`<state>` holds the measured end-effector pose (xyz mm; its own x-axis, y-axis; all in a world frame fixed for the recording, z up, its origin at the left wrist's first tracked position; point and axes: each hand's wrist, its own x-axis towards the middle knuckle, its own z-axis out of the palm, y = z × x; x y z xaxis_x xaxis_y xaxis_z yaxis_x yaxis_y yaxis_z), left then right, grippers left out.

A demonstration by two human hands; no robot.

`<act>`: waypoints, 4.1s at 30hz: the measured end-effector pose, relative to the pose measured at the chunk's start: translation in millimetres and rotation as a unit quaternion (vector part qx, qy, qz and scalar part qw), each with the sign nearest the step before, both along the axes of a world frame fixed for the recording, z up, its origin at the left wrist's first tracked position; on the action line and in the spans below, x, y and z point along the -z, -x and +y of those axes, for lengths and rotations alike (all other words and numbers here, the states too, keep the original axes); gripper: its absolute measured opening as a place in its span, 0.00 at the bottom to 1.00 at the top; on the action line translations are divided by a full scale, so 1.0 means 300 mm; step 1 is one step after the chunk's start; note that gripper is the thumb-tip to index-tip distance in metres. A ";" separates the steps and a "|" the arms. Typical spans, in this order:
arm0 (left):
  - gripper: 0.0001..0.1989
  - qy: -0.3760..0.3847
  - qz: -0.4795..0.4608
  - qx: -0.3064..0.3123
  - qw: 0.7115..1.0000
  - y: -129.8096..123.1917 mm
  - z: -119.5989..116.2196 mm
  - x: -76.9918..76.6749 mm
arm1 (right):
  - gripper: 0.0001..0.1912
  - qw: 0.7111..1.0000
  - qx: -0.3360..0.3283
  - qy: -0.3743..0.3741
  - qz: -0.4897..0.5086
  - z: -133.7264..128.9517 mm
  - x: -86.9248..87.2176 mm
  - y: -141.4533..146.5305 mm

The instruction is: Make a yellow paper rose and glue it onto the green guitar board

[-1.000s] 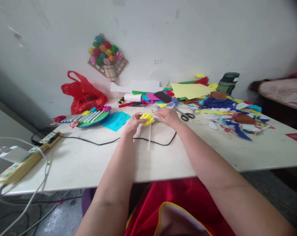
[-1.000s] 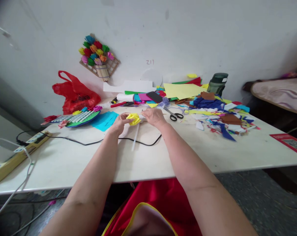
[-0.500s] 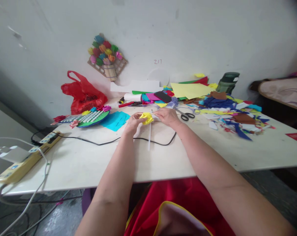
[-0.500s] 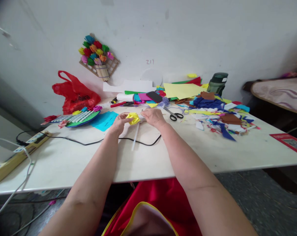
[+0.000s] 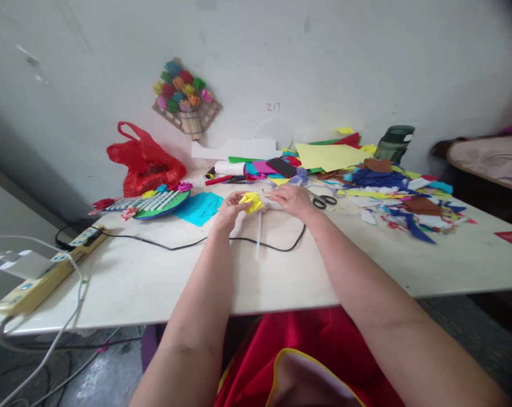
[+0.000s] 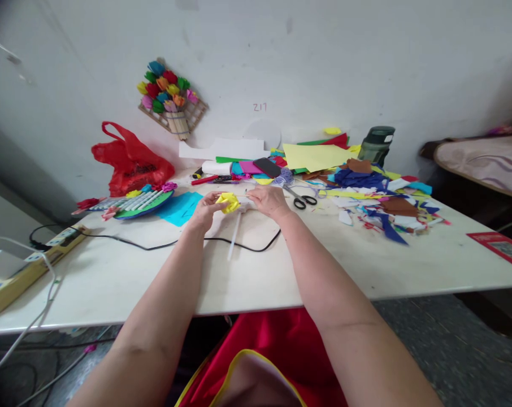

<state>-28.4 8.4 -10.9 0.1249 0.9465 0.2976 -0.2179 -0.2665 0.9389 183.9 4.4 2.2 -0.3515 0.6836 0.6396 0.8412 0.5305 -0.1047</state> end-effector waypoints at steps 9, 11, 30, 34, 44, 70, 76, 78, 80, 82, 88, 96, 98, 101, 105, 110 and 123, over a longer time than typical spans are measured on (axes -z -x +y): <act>0.19 0.010 -0.010 -0.006 1.000 -0.005 -0.010 -0.011 | 0.13 1.000 -0.010 0.010 0.012 0.004 -0.006 -0.011; 0.19 0.012 -0.012 -0.008 1.000 -0.005 -0.013 -0.014 | 0.13 1.000 -0.009 0.010 0.012 0.004 -0.009 -0.016; 0.17 0.031 -0.054 -0.062 0.996 0.008 0.004 -0.007 | 0.14 0.999 0.000 0.018 0.040 0.013 -0.019 -0.046; 0.19 0.060 -0.086 -0.073 0.992 0.013 0.001 -0.014 | 0.14 0.998 0.005 0.016 0.054 0.012 -0.021 -0.059; 0.22 0.111 -0.169 -0.057 0.978 0.016 0.003 -0.018 | 0.14 0.973 0.210 0.065 0.076 0.021 -0.006 -0.088; 0.18 0.198 -0.233 -0.027 0.952 -0.022 -0.013 -0.033 | 0.15 0.948 0.273 0.162 0.018 0.025 0.007 -0.079; 0.18 0.176 -0.244 -0.020 0.953 -0.041 -0.015 -0.031 | 0.11 0.962 0.177 0.148 0.146 -0.009 -0.021 0.009; 0.18 0.175 -0.238 -0.020 0.955 -0.056 -0.020 -0.032 | 0.11 0.953 0.101 0.189 0.214 -0.019 -0.029 0.045; 0.18 0.175 -0.238 -0.019 0.955 -0.072 -0.025 -0.032 | 0.14 0.919 0.032 0.245 0.308 -0.028 -0.035 0.076; 0.18 0.173 -0.242 -0.019 0.955 -0.087 -0.029 -0.031 | 0.17 0.866 -0.023 0.303 0.397 -0.035 -0.037 0.100; 0.18 0.175 -0.224 -0.012 0.959 -0.106 -0.031 -0.024 | 0.23 0.785 -0.079 0.363 0.495 -0.046 -0.032 0.134; 0.17 0.149 -0.191 0.001 0.970 -0.119 -0.042 -0.017 | 0.23 0.782 -0.073 0.344 0.515 -0.020 -0.005 0.151; 0.17 0.149 -0.180 0.005 0.972 -0.125 -0.049 -0.019 | 0.23 0.788 -0.070 0.332 0.513 -0.010 0.005 0.151; 0.16 0.147 -0.157 0.005 0.977 -0.130 -0.057 -0.022 | 0.22 0.800 -0.073 0.317 0.504 0.004 0.018 0.147; 0.14 0.150 -0.128 -0.012 0.980 -0.130 -0.054 -0.023 | 0.23 0.806 -0.065 0.319 0.495 0.018 0.029 0.139; 0.12 0.192 -0.141 -0.037 0.970 -0.136 -0.048 -0.037 | 0.23 0.809 -0.043 0.316 0.493 0.029 0.034 0.135; 0.18 0.212 -0.114 -0.052 0.969 -0.108 -0.062 -0.068 | 0.18 0.630 -0.182 0.400 0.641 -0.031 -0.030 0.117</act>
<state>4.1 -10.1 9.4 -0.0007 0.9938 -0.1113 -0.4247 0.1005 0.8997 148.8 -4.8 11.2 -0.1230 0.9906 0.0595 -0.3673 0.0102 -0.9301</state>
